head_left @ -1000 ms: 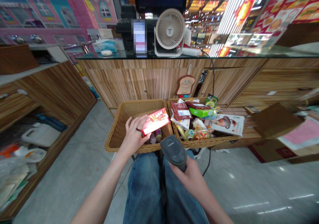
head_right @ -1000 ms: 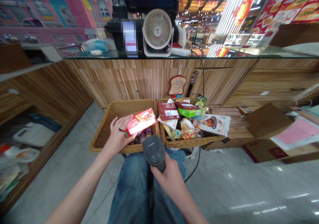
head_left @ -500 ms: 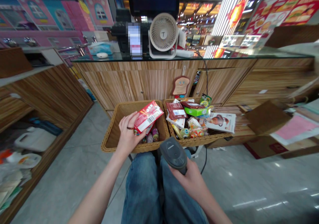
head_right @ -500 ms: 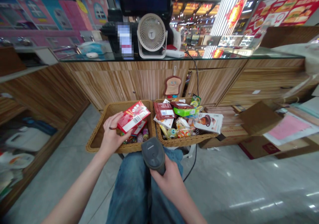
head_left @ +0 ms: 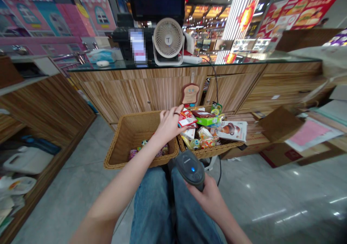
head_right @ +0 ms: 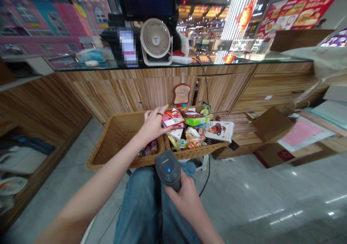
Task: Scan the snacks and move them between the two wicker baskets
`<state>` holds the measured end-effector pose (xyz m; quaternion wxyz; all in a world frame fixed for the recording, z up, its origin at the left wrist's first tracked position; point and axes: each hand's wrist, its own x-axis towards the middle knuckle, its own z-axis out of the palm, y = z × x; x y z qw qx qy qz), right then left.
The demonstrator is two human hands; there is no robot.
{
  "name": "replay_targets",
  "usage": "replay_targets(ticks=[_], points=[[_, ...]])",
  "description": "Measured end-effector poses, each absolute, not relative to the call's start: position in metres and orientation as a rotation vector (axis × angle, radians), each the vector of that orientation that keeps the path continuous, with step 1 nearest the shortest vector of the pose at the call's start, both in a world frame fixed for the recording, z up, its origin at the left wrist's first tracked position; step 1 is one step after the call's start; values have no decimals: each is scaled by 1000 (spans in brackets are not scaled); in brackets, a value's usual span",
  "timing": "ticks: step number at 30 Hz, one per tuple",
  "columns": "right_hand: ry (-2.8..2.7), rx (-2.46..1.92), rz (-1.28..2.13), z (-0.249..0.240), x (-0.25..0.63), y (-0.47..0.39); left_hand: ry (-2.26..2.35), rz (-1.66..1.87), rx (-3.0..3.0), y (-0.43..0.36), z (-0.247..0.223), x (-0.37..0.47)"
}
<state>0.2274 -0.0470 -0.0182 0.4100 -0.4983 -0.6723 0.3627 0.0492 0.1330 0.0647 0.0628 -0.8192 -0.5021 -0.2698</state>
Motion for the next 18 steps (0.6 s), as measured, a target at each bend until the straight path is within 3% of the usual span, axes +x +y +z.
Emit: replay_targets(ticks=[4,8,15,18], points=[[-1686,-1253,932,-18,226,-47,-1594,-675,-2406,140,59,71],[-1699,-1245,931,-17,225,-46,-1582,-749,-2444,144,53,64],[-1705,-1245,889,-18,228,-44,-1735,-1069,-2310,151,57,-10],[-1712,-1255,892,-21,227,-43,-2002,-888,-2164,151,48,-43]])
